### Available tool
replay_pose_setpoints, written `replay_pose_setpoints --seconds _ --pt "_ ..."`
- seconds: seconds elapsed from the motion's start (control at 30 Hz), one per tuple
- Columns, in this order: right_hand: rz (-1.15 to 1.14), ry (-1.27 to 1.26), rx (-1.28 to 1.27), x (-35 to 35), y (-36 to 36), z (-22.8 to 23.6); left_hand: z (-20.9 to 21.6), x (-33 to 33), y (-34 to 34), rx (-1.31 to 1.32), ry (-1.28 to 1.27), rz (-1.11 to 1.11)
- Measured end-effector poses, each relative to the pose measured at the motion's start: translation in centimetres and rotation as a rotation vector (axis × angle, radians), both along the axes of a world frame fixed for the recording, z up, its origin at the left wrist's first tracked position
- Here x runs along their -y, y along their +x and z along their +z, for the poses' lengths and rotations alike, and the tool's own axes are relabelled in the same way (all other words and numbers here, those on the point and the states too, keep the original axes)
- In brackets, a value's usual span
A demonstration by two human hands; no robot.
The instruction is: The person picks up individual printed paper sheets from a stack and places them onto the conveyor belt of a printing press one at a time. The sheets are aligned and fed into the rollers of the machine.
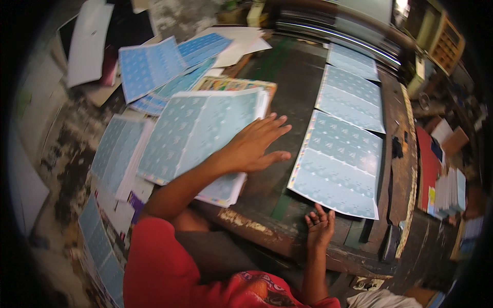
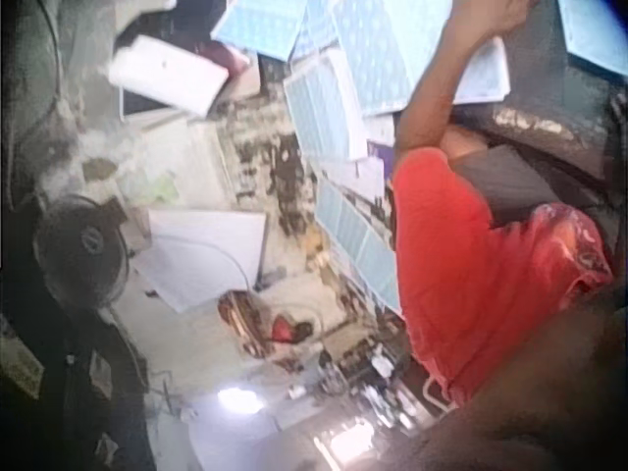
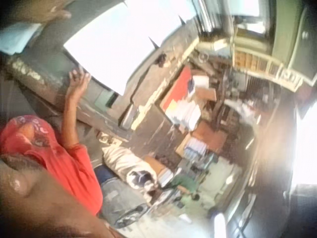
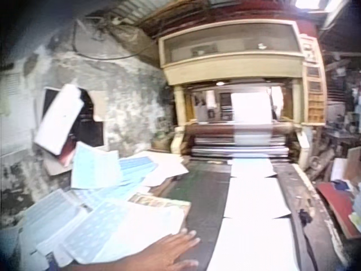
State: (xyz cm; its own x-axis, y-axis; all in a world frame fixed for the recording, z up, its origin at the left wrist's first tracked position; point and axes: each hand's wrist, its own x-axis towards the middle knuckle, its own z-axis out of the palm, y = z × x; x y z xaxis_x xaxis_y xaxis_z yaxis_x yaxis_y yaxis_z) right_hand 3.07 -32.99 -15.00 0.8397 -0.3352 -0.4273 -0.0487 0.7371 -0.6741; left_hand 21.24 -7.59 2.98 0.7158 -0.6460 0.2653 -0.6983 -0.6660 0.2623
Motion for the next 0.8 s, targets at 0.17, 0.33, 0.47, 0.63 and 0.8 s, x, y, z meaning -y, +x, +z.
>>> replay_pose_setpoints --seconds 0.17,0.33,0.47,0.63,0.8 --pt "0.043 -0.034 0.002 -1.3 -1.2 0.6 -3.5 -8.3 -13.2 -0.103 0.202 0.37" --pt "0.365 -0.161 0.059 -3.2 -3.2 1.3 -8.3 -8.6 -19.1 0.071 -0.139 0.394" --pt "0.554 -0.217 0.044 -3.4 -4.5 1.8 -9.5 -7.5 -18.5 0.245 -0.598 0.436" --pt "0.595 -0.321 0.018 -3.0 -3.7 2.8 -10.7 -4.9 -17.6 0.316 -0.89 0.657" --pt "0.595 -0.357 -0.006 -4.0 -2.8 4.6 -11.7 -3.7 -16.5 0.378 -0.936 0.738"
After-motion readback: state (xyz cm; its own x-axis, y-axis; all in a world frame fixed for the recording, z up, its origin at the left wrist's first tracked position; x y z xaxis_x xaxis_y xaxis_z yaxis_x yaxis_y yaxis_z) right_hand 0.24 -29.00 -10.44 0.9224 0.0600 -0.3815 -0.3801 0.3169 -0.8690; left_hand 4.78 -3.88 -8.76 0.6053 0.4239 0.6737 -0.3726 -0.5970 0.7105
